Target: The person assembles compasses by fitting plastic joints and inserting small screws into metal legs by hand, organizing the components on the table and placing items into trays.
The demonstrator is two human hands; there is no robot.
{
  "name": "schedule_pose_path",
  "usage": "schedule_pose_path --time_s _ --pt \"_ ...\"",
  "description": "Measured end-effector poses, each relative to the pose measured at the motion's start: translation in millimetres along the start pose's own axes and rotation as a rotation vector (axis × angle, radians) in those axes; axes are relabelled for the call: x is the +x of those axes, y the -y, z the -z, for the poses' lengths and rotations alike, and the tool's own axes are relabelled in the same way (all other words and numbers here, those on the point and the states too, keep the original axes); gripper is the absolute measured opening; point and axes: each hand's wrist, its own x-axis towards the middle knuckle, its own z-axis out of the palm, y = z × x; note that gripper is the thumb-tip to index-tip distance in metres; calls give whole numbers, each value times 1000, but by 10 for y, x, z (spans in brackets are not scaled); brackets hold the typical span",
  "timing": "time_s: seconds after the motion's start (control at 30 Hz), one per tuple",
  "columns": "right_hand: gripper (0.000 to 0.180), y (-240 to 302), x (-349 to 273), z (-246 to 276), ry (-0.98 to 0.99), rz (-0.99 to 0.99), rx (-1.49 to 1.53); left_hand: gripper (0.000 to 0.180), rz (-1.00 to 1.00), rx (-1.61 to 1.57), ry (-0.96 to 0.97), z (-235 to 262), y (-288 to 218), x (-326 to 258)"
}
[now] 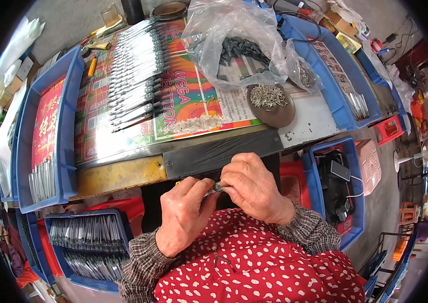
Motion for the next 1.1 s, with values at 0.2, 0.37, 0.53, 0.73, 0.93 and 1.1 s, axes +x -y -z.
schedule_pose_path --time_s 0.2,0.37,0.53,0.73,0.93,1.1 --pt "23 32 4 -6 33 109 -168 29 -57 64 -18 -30 52 -22" --pt "28 73 -19 38 52 198 -239 31 -28 64 -5 6 -4 -13" --pt "30 30 -82 -18 16 243 -262 33 -64 97 -22 -38 66 -44" --pt "29 -37 -142 -50 -17 232 -254 31 -173 153 -84 -71 70 -17" --pt "30 -29 -190 -46 -26 211 -265 30 -91 153 -34 -38 -12 4" --pt "34 -68 -145 1 -135 -36 15 29 -69 90 -41 -8 -19 53"
